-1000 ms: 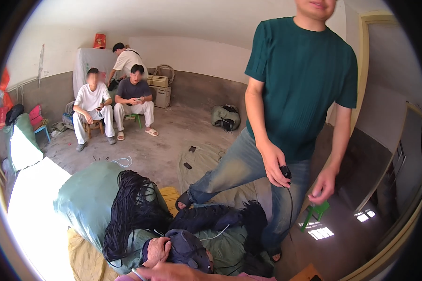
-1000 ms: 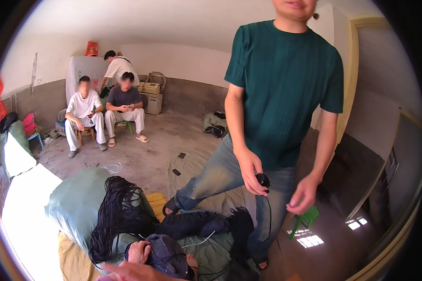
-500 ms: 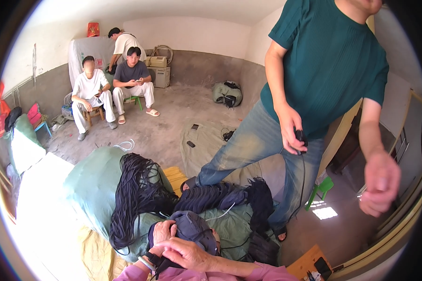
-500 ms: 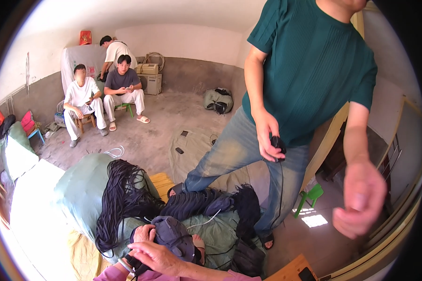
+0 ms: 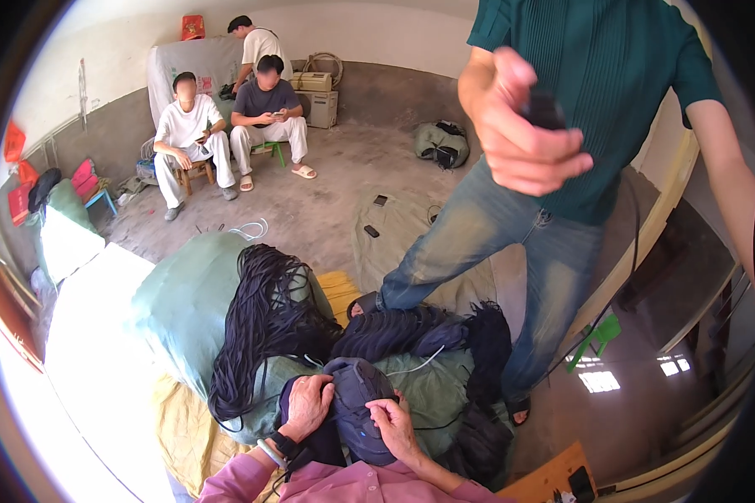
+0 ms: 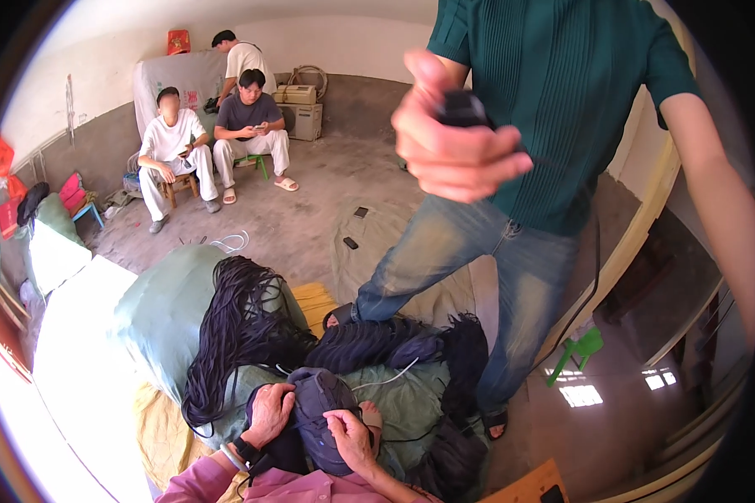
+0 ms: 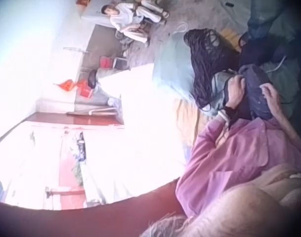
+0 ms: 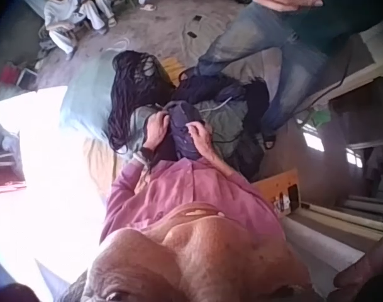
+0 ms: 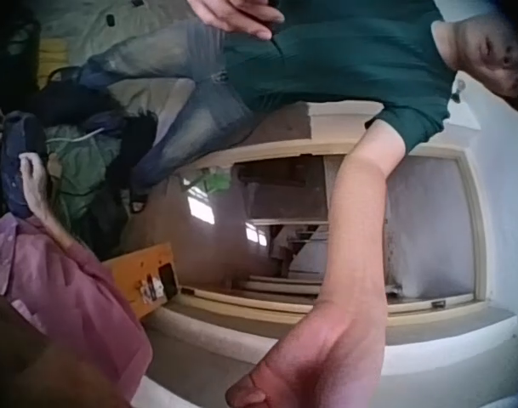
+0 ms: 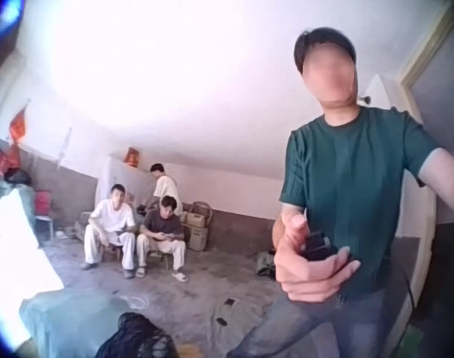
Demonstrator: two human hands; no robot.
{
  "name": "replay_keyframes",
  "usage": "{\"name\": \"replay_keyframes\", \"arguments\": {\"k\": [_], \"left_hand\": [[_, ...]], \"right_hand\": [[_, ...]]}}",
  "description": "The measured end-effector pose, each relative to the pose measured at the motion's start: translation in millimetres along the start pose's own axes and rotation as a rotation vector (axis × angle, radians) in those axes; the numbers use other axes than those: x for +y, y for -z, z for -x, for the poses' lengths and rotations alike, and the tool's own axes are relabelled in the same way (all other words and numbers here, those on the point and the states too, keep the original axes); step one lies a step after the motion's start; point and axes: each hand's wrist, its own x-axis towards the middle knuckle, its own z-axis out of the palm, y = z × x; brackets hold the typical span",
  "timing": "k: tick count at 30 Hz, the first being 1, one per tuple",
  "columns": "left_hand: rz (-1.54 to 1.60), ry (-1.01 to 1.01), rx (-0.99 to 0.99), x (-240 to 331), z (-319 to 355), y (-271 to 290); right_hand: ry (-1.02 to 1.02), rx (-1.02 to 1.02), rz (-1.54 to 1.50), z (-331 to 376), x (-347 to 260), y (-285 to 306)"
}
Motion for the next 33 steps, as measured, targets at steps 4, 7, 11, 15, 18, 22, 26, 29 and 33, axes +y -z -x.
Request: {"name": "replay_keyframes", "arguments": {"k": [4, 7, 11, 15, 18, 22, 26, 29, 33], "left_hand": [[0.001, -0.011, -0.001, 0.9, 0.1, -1.6], [-0.008, -0.01, -0.005, -0.8, -0.4, -2.6], [-0.011, -0.009, -0.004, -1.0, -1.8, -1.4], [-0.002, -0.008, 0.008, -2.6, -1.2, -0.9], [-0.006, -0.01, -0.005, -3.1, -3.8, 3.4], [-0.017, -0.012, -0.024, 0.1, -1.5, -1.4], [-0.02, -0.021, 0.002, -2.5, 3.0, -5.5], [-0.012, 0.0, -0.028, 0.5, 0.2, -0.6], [-0.004, -0.012, -0.013, 0.8, -5.0, 1.0]], "right_hand": [[-0.012, 0.016, 0.065, 1.0, 10.4, 3.2], [0.087, 0.041, 0.113, 2.2, 5.5, -1.3], [0.104, 0.045, 0.207, 1.5, -1.6, -1.9], [0.122, 0.048, 0.215, -0.7, 1.5, -4.7], [0.107, 0.038, 0.192, -0.6, 0.8, -4.8], [0.029, 0.039, 0.104, 1.4, 2.2, 2.2], [0.038, 0.058, 0.153, 2.7, 3.4, 5.2], [0.028, 0.033, 0.13, 1.4, 0.5, 2.1], [0.027, 0.022, 0.066, -2.9, -0.3, 0.9]]}}
